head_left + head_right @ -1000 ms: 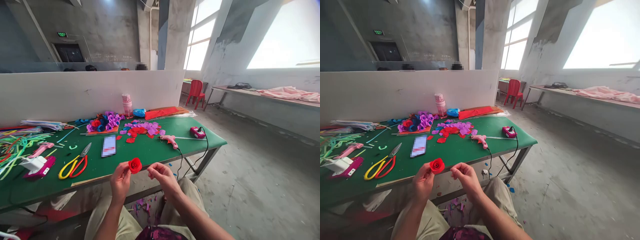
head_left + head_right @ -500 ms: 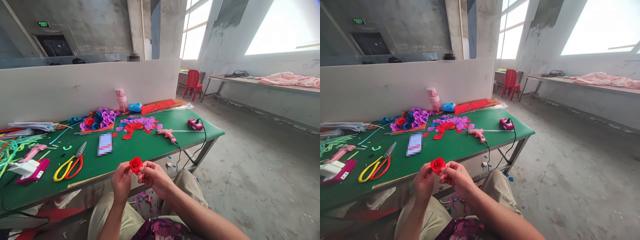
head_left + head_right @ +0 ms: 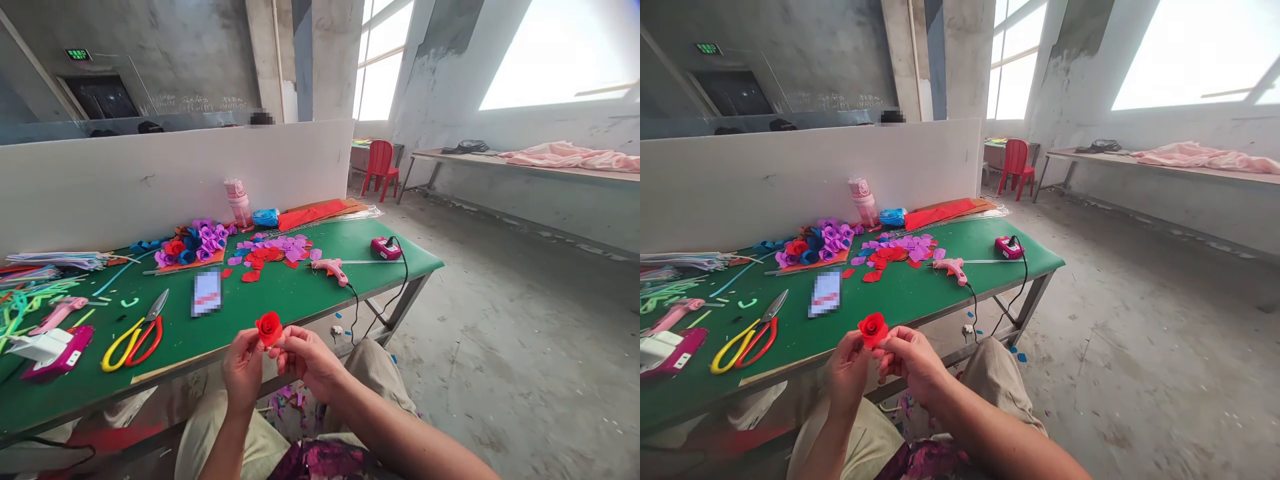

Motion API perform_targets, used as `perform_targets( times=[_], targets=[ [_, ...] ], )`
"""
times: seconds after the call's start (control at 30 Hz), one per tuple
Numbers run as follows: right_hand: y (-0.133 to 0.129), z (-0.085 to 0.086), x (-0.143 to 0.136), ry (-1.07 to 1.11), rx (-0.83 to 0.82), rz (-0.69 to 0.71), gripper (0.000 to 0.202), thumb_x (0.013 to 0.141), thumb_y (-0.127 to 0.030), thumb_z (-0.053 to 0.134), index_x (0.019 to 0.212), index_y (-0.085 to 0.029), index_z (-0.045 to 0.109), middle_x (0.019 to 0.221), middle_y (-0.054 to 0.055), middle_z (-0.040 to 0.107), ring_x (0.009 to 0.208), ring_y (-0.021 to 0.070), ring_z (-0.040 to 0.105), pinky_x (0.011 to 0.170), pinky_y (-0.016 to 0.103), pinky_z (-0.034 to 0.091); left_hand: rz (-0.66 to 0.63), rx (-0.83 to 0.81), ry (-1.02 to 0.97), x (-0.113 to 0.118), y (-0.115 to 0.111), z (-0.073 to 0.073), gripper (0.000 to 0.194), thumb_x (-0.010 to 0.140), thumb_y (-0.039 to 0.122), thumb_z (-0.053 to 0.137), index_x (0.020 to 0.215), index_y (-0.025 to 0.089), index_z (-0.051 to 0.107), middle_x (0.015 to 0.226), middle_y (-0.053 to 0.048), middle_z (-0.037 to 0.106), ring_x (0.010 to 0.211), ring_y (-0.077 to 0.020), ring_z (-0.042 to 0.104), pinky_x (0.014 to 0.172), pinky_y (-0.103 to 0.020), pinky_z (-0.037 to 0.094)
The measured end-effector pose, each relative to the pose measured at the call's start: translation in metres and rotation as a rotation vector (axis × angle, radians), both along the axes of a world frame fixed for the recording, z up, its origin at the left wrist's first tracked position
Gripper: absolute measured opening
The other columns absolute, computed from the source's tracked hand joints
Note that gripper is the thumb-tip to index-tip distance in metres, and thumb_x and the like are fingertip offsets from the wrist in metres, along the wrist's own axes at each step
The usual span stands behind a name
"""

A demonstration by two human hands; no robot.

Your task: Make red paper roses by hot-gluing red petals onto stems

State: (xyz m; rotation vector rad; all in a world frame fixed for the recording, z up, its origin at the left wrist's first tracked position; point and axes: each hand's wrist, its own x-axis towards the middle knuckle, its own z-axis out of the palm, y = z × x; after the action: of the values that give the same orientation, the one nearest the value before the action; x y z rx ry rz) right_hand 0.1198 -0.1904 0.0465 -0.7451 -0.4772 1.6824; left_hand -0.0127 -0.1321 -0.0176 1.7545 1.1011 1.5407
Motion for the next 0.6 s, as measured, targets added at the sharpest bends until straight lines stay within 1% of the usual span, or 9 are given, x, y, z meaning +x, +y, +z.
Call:
perform_targets(
  times=[0.1, 0.17, 0.3, 0.33, 0.43, 0.6],
  targets=[
    [-0.0013, 0.0029, 0.0007, 0.009, -0.014, 0.011, 0.022, 0.062, -0.027, 0.072, 0.073, -0.014, 0.058, 0.07, 0.0, 0.065, 0.046, 0.0055, 0.053, 0.049, 0.019, 0.043, -0.058, -0.015, -0.035, -0.0001, -0.0003, -0.0004, 0.008, 0.079, 0.025, 0.062, 0.082, 0.02, 0.067, 0.082, -0.003, 0.066, 0.077, -0.0168, 0.061, 0.071, -0.028, 0.049],
    [-0.0011, 0.0027, 0.0006, -0.003, -0.017, 0.005, 0.022, 0.062, -0.028, 0.072, 0.075, -0.014, 0.059, 0.072, 0.0, 0.064, 0.046, 0.005, 0.052, 0.048, 0.02, 0.043, -0.057, -0.022, -0.029, 0.0, -0.0016, 0.0007, 0.009, 0.079, 0.026, 0.061, 0.082, 0.02, 0.067, 0.082, -0.003, 0.065, 0.077, -0.0167, 0.061, 0.072, -0.028, 0.049],
    [0.0009, -0.0004, 0.0007, -0.039, -0.053, -0.106, 0.026, 0.061, -0.027, 0.073, 0.079, -0.017, 0.058, 0.063, -0.004, 0.06, 0.046, 0.006, 0.05, 0.048, 0.019, 0.042, -0.047, -0.042, -0.004, 0.0, -0.0049, 0.0037, 0.008, 0.08, 0.026, 0.06, 0.083, 0.02, 0.066, 0.081, -0.002, 0.065, 0.069, -0.0143, 0.059, 0.065, -0.026, 0.048],
    [0.0013, -0.0009, 0.0009, -0.031, -0.051, -0.116, 0.027, 0.06, -0.026, 0.073, 0.08, -0.017, 0.058, 0.061, -0.004, 0.059, 0.047, 0.0064, 0.05, 0.049, 0.02, 0.043, -0.046, -0.043, -0.002, -0.0001, -0.0053, 0.0041, 0.008, 0.08, 0.026, 0.06, 0.083, 0.021, 0.065, 0.081, -0.002, 0.065, 0.069, -0.0139, 0.059, 0.065, -0.025, 0.048],
    [0.0014, -0.0014, 0.0008, 0.009, -0.017, -0.071, 0.026, 0.06, -0.027, 0.074, 0.076, -0.016, 0.057, 0.059, -0.003, 0.059, 0.048, 0.0066, 0.05, 0.052, 0.02, 0.043, -0.044, -0.042, 0.015, -0.0007, -0.0054, 0.0039, 0.008, 0.08, 0.027, 0.061, 0.082, 0.021, 0.065, 0.082, -0.001, 0.064, 0.073, -0.0147, 0.059, 0.067, -0.026, 0.048],
    [-0.0024, -0.0009, -0.0002, 0.016, -0.01, -0.034, 0.025, 0.061, -0.03, 0.074, 0.066, -0.015, 0.056, 0.052, -0.002, 0.057, 0.045, 0.0064, 0.048, 0.052, 0.02, 0.04, -0.048, -0.038, 0.005, -0.0011, -0.0039, 0.0012, 0.01, 0.078, 0.028, 0.062, 0.08, 0.02, 0.067, 0.081, -0.002, 0.064, 0.075, -0.016, 0.059, 0.069, -0.027, 0.048]
  ],
)
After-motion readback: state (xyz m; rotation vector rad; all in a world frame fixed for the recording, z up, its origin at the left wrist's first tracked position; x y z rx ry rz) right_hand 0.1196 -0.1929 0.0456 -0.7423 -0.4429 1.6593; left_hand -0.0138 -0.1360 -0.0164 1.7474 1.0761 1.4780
